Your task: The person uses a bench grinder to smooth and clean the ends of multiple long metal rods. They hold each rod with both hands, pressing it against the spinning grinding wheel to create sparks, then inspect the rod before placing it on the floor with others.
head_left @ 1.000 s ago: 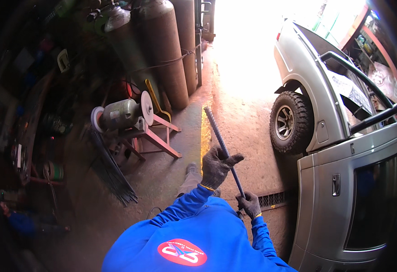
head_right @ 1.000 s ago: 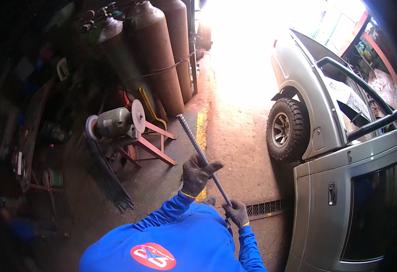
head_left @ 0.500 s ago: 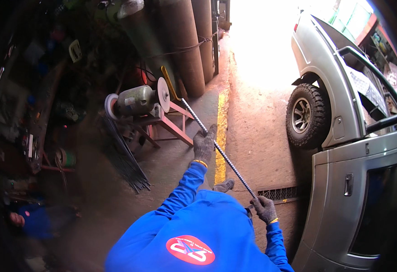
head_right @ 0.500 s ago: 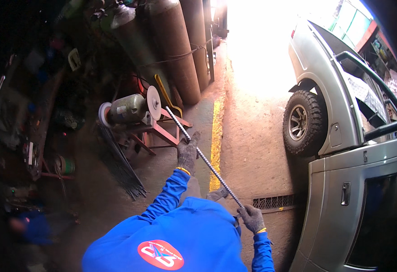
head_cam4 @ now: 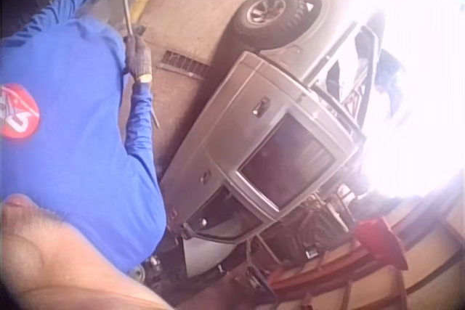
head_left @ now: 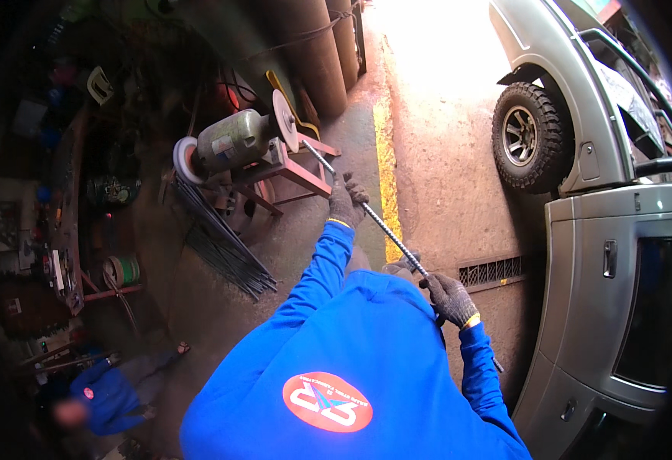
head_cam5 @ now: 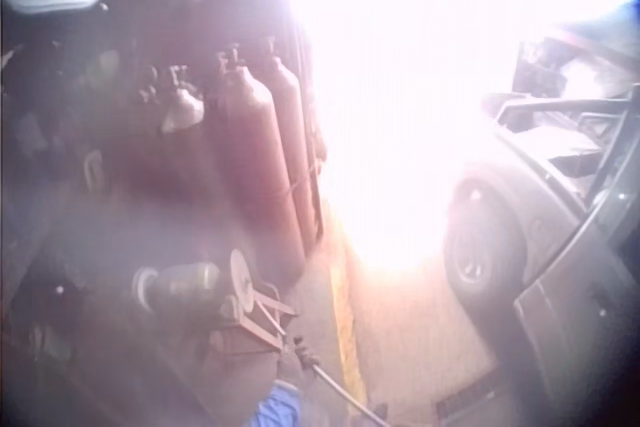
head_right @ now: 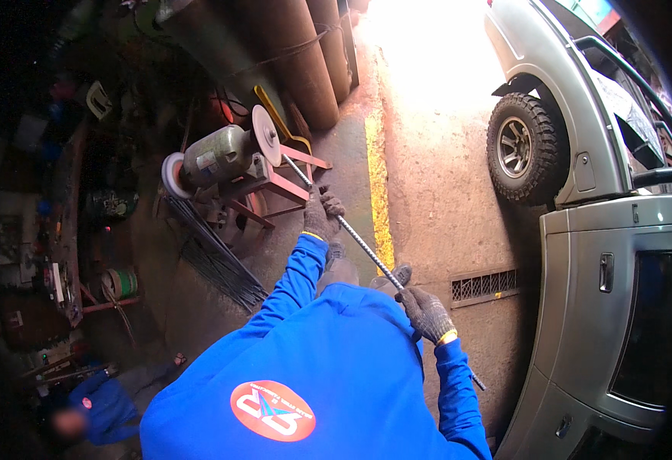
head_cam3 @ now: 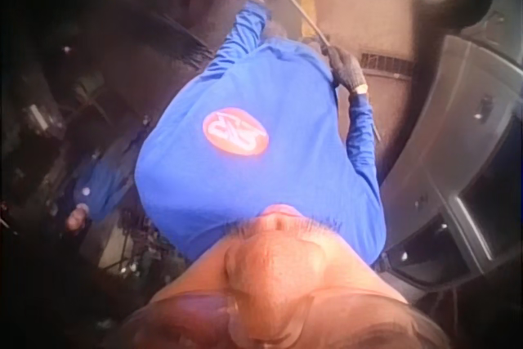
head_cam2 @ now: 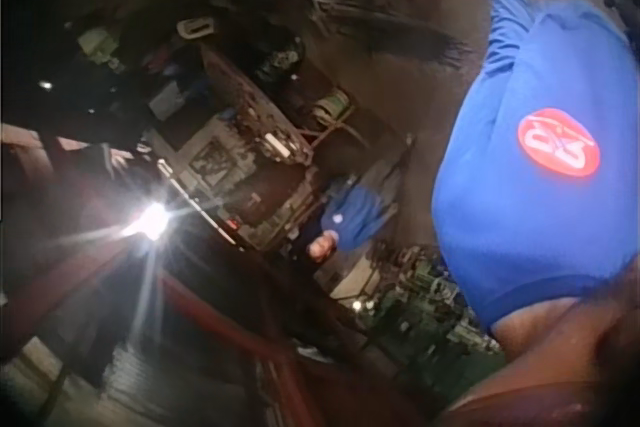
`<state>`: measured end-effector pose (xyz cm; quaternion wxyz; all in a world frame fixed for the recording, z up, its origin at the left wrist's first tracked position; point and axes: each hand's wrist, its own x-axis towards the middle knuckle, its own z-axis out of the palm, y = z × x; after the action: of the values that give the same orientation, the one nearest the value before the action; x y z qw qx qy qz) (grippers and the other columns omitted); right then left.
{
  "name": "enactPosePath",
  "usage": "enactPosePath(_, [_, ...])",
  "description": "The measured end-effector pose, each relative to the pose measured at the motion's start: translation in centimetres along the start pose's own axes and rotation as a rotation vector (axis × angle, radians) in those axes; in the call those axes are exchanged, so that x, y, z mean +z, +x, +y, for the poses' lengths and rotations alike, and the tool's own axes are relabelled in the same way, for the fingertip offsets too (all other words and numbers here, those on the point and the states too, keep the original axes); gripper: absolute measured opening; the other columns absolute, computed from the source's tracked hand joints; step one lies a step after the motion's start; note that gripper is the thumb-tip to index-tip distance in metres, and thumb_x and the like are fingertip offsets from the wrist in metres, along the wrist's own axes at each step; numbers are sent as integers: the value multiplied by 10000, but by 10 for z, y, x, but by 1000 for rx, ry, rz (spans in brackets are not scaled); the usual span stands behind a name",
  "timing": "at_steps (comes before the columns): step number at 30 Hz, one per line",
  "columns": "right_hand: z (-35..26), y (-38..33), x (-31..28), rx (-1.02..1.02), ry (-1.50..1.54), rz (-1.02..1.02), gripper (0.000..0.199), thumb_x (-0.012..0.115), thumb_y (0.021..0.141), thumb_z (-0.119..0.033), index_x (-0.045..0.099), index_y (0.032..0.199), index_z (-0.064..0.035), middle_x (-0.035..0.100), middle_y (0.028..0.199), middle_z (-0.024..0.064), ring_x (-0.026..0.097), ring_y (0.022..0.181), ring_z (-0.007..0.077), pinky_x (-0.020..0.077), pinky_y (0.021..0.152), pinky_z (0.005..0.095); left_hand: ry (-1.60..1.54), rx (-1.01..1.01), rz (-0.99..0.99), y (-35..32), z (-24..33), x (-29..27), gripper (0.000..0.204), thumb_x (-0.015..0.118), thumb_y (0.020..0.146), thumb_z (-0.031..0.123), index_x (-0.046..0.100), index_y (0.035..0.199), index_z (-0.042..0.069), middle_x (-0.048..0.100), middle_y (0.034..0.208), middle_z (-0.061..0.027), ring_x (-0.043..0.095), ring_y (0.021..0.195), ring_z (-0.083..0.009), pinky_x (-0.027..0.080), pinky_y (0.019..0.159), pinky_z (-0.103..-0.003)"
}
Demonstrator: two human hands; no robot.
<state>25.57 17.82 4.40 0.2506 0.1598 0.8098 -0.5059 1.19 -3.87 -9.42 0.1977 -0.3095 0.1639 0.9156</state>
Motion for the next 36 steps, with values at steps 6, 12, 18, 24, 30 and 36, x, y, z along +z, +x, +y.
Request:
enactPosePath(6, [-25,11,25,47,24,79,380,458,995,-312,669,998,5,690,973,209,669,920,364,505,825,418,42,14,32,7,25,-5,374,467,994,495,489,943,125,312,596,54,306,457,-80,289,406,-241])
enactPosePath(12, [-26,19,27,40,-9,137,383,512,978,-335,679,1084,-8,694,994,222,679,962,353,520,824,403,44,8,78,16,33,1,405,467,977,537,439,921,136,276,582,49,279,428,-87,266,380,-250])
enactPosePath(18, [-44,14,18,64,-110,209,351,564,955,-338,683,1134,-60,687,965,229,686,913,364,536,770,398,-2,-6,107,13,34,15,388,482,969,517,405,817,169,234,544,59,242,403,-87,245,364,-248])
enactPosePath(24, [-49,14,12,-67,-425,285,309,551,951,-387,670,1108,-150,650,762,223,647,723,416,505,621,500,-33,-48,48,14,37,18,396,527,955,484,379,735,189,211,504,67,219,373,-86,224,348,-251])
enactPosePath(30, [-52,9,3,-157,-638,357,296,573,932,-381,647,1149,-193,646,725,171,651,668,368,494,567,481,-47,-50,-16,18,33,16,448,515,957,516,404,640,220,258,481,78,259,368,-83,236,351,-250])
enactPosePath(36, [-45,7,-11,-280,-861,458,284,615,883,-277,635,1161,-223,620,704,98,631,609,302,479,525,443,-72,-64,-19,19,28,22,443,485,980,453,396,632,194,263,488,72,270,379,-91,261,371,-250])
